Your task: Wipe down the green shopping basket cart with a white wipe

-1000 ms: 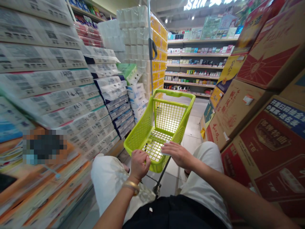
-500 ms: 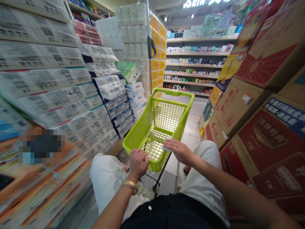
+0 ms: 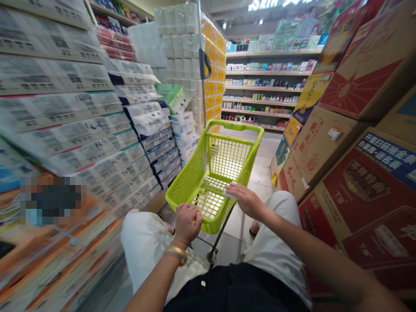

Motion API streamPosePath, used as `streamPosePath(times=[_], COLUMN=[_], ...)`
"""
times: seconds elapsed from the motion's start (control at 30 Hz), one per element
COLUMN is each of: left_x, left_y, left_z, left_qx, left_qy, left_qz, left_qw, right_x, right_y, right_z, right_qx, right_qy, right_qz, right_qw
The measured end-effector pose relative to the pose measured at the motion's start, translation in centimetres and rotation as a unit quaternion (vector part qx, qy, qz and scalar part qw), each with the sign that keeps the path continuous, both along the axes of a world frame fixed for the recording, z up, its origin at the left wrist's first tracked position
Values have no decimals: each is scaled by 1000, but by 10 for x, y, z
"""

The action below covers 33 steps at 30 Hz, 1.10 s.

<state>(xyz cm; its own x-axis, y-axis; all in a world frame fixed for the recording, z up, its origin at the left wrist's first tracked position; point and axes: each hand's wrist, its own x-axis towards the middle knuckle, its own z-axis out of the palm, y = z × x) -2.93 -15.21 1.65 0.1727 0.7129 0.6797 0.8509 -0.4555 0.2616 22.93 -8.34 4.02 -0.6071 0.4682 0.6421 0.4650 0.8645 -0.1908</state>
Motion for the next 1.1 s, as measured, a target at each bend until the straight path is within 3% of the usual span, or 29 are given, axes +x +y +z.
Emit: streamPosePath(times=[0.1, 0.17, 0.27, 0.33, 0.4, 0.5, 0.57, 0.63, 0.73, 0.8, 0.87, 1.0, 1.1], left_x=[1, 0, -1, -1, -1, 0, 1, 1, 0, -1, -1, -1, 0], left_y=[0, 0, -1, -1, -1, -1, -1, -1, -1, -1, -2, -1, -1], left_z=[0, -1, 0, 0, 1, 1, 0, 0, -1, -1, -1, -1, -2], left_qx=[3, 3, 4, 3, 6, 14, 17, 19, 16, 15, 17, 19, 18], left_qy=[-1, 1, 5, 6, 6, 7, 6, 3, 4, 4, 2, -1, 1], left_qz=[3, 5, 2, 1, 3, 4, 4, 4, 4, 3, 2, 4, 6], left_qw=[1000, 1000, 1000, 1000, 1000, 1000, 1000, 1000, 1000, 1000, 1000, 1000, 1000], right_x=[-1, -12, -28, -29, -21, -6, -5, -12, -26, -27, -20, -9, -20], right_y=[3, -17, -49, -51, -34, -1, 6, -5, -30, -33, -19, 11, -4], right_z=[-2, -6, -11, -9, -3, 3, 3, -1, -7, -7, -4, 0, -3], right_qx=[-18, -18, -2, 2, 8, 10, 1, -5, -1, -2, -7, -6, -7], right_qy=[43, 40, -40, -58, -42, 10, 43, 46, -3, -14, 0, 60, 49], right_qz=[-49, -2, 129, 147, 113, 5, -43, -18, 97, 127, 98, -34, -13], right_qw=[998, 999, 991, 988, 993, 1000, 998, 999, 995, 992, 995, 998, 999])
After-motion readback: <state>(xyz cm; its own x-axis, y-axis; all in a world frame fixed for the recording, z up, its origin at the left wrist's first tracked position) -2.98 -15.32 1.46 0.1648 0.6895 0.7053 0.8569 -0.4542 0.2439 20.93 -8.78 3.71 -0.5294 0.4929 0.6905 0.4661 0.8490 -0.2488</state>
